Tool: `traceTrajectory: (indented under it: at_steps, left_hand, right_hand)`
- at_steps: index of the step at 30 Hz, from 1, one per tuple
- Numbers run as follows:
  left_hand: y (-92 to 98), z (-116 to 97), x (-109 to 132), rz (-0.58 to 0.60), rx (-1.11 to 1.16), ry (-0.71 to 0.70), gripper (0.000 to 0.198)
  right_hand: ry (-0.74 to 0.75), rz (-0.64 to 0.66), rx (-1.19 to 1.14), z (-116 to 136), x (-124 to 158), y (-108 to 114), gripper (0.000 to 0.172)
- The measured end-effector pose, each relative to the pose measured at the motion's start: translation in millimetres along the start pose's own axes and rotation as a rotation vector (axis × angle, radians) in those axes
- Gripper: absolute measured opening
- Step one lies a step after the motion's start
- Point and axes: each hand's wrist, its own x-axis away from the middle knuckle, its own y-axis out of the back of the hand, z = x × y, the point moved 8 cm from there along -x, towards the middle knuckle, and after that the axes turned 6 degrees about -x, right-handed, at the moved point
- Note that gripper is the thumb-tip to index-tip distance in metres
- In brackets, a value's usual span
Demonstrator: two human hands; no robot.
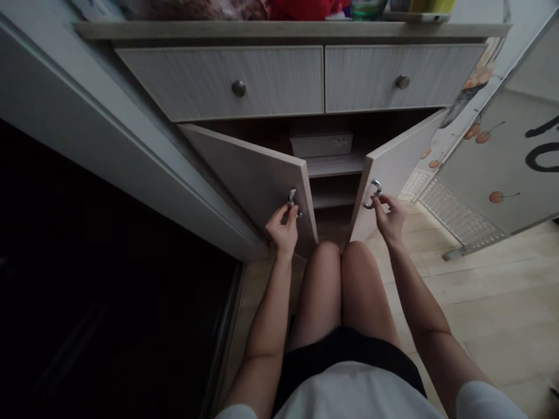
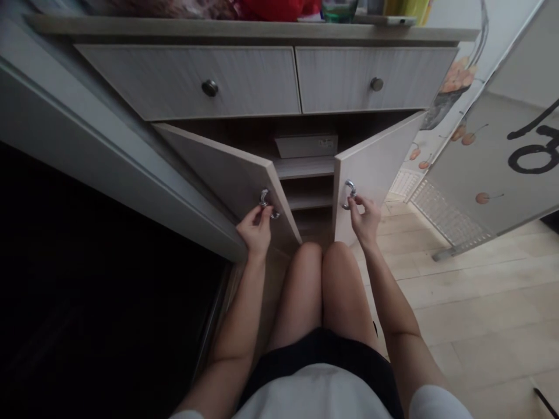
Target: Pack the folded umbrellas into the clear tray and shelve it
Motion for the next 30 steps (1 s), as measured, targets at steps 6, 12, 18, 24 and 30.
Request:
traceTrajectory:
  at_steps: [6,12,18,24,30]
  left_hand:
    - [-65.6,-1.9,-22.3,0.129,-0.070,-0.015,0.030]
    - [-102.0,-7.3,-42.4,0.188,-0.171,-0.008,0.025]
    - [-122.9,-10.4,-58.8,0.253,-0.234,-0.001,0.025]
    - [-140.5,-7.7,-75.0,0.263,-0.302,0.027,0.023]
    - [-155.1,-1.2,-88.5,0.306,-0.324,0.028,0.023]
  right_hand:
    - [-0.018,0.082,0.051,2.8,-21.6,-55.8,0.043]
    - [-0.056,0.137,0.082,-1.0,-42.2,-99.1,0.038]
    - [-0.059,0.163,0.100,-4.6,-58.8,-127.0,0.036]
    - [-0.071,0.181,0.114,-7.2,-73.2,-147.0,0.033]
    - [-0.071,0.189,0.113,-14.3,-88.0,-164.7,0.031]
